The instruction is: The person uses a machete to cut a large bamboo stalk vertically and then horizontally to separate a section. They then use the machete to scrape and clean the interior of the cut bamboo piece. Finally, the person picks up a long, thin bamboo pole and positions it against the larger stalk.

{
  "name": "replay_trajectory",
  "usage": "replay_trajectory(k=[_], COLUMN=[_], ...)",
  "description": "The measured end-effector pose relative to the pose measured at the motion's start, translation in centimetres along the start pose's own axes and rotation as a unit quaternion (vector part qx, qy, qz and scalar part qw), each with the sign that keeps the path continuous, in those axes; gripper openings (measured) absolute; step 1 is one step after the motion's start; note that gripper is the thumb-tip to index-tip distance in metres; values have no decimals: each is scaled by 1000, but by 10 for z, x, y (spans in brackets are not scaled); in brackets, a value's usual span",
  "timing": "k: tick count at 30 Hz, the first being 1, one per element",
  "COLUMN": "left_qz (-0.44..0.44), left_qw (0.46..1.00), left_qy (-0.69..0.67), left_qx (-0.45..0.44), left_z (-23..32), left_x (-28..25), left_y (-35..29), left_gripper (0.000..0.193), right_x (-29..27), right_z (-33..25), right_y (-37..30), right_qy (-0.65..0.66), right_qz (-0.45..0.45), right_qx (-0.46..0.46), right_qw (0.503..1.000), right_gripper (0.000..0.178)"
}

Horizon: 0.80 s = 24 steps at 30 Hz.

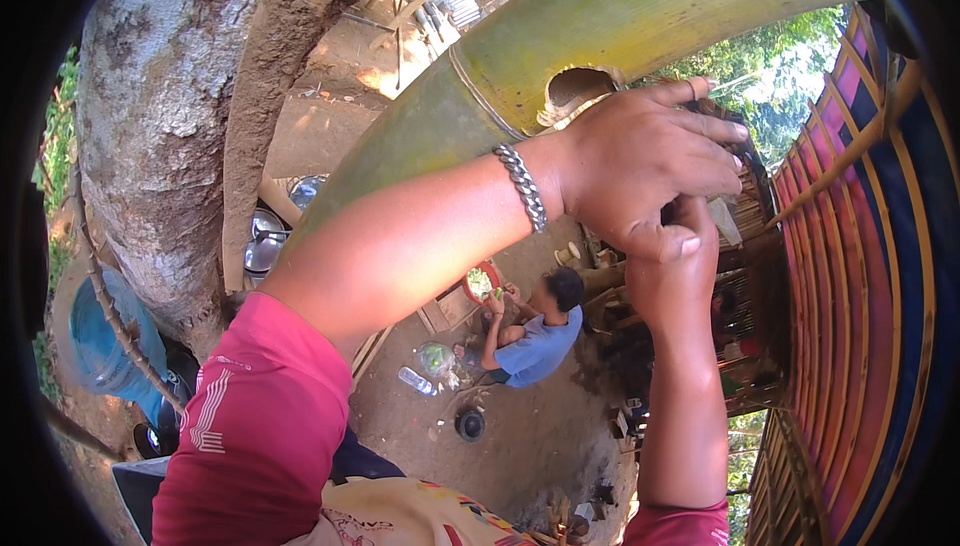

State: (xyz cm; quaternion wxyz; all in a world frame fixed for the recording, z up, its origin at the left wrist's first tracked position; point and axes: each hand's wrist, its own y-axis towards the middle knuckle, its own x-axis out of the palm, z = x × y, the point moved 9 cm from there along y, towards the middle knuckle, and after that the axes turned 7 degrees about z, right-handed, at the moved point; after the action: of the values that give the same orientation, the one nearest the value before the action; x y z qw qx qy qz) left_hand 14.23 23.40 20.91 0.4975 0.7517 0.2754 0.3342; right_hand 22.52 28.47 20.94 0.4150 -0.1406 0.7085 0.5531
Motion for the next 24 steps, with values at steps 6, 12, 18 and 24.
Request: replay_trajectory(k=[6,12,18,24], left_qz=[-19,-39,-33,-56], left_qw=[1000,999,998,997], left_qy=[-10,-6,-27,-34], left_qx=[-13,-29,-41,-49], left_z=[5,-4,3,13], left_x=[-3,-1,2,4], left_y=[6,9,2,4], left_gripper=[66,68,69,59], right_x=[-12,-8,-1,-5], right_z=[-18,-18,-18,-16], right_y=[-4,4,5,0], right_qy=[0,-25,9,-48], right_qz=[40,9,26,20], right_qx=[-88,-69,-61,-120], right_qw=[995,997,998,991], right_gripper=[21,20,20,20])
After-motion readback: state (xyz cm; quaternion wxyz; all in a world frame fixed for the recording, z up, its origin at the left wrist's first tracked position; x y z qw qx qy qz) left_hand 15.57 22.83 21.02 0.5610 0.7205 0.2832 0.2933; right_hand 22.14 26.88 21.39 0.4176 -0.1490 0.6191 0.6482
